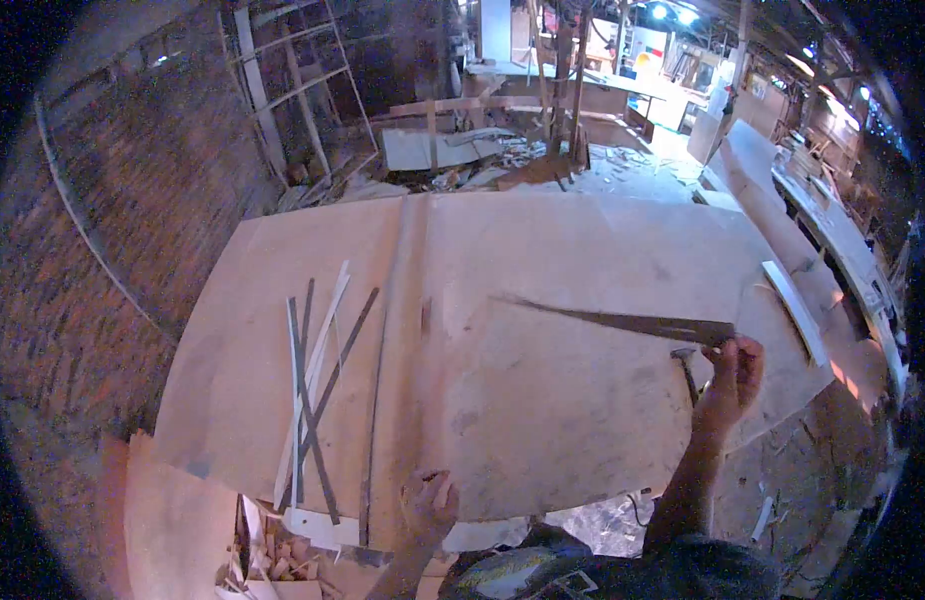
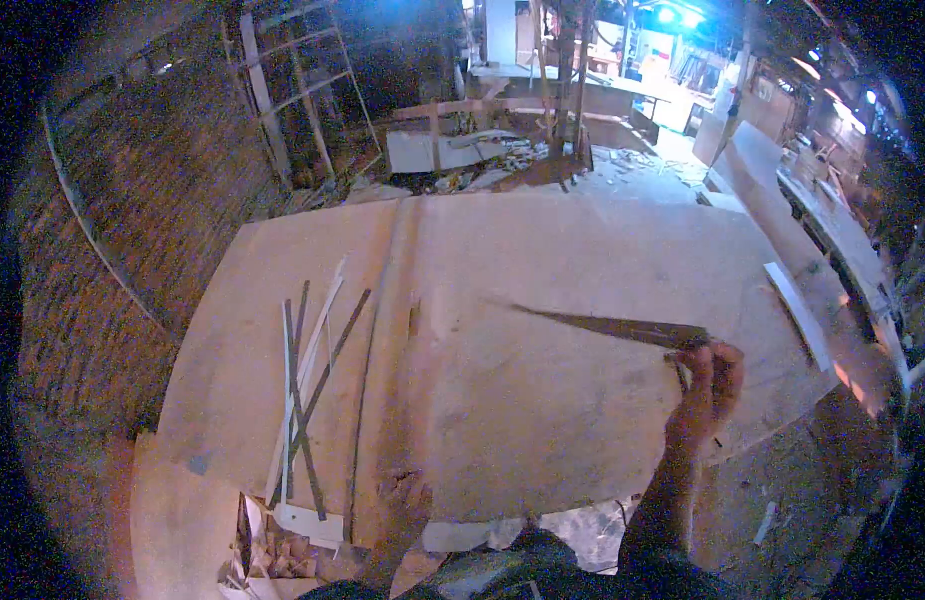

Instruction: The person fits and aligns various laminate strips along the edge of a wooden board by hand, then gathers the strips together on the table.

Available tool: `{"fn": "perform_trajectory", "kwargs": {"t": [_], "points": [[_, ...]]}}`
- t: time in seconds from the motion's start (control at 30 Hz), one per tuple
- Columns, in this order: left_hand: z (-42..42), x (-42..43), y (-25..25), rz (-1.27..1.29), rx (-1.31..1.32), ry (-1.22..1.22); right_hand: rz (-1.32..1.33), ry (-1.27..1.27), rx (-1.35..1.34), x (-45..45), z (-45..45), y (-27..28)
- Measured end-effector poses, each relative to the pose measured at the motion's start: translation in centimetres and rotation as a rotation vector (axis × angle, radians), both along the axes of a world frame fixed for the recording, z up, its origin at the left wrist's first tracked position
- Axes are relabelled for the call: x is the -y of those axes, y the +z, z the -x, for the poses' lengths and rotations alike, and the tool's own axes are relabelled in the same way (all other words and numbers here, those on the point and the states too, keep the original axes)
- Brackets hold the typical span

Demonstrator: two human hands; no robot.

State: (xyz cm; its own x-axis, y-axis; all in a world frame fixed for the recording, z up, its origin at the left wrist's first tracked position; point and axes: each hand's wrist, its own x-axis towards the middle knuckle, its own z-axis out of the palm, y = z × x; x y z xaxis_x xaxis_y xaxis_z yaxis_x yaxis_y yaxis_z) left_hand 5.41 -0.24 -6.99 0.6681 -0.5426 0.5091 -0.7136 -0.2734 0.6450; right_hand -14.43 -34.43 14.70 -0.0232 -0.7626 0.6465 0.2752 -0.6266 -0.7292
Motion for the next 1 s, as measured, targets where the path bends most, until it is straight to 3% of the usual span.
{"fn": "perform_trajectory", "kwargs": {"t": [0.13, 0.23, 0.33, 0.47, 0.53, 0.67, 0.83, 0.93, 0.97, 1.0], "points": [[2.3, 2.5, 0.7, 0.061, -0.076, -0.045, 0.039, -0.063, 0.195, 0.3, 4.2, 2.1], [4.8, 4.9, 3.1, -0.115, 0.003, -0.019, -0.05, -0.11, 0.367, 2.7, 8.0, 2.7], [7.0, 9.4, 2.6, 0.127, -0.003, -0.104, -0.027, 0.071, 0.296, 5.9, 12.8, 2.6], [10.3, 14.4, 7.5, 0.046, 0.061, -0.126, -0.16, 0.146, 0.375, 9.8, 16.7, 3.1], [11.3, 16.3, 8.3, -0.027, 0.18, -0.121, -0.269, 0.12, 0.51, 11.0, 17.3, 3.7], [12.8, 18.6, 8.9, -0.15, 0.275, -0.049, -0.259, 0.273, 0.475, 15.6, 19.1, 3.0], [12.9, 18.6, 6.5, -0.292, 0.123, -0.087, -0.457, 0.487, 0.573, 20.8, 17.6, 0.3], [13.2, 17.3, 8.1, -0.443, -0.211, -0.176, -0.368, 0.4, 0.356, 23.7, 15.0, -2.4], [13.4, 17.0, 9.0, -0.551, -0.36, -0.169, -0.516, 0.212, 0.423, 22.7, 13.0, -1.9], [13.4, 16.8, 10.3, -0.655, -0.51, -0.165, -0.495, 0.238, 0.377, 22.8, 12.4, -2.4]]}}
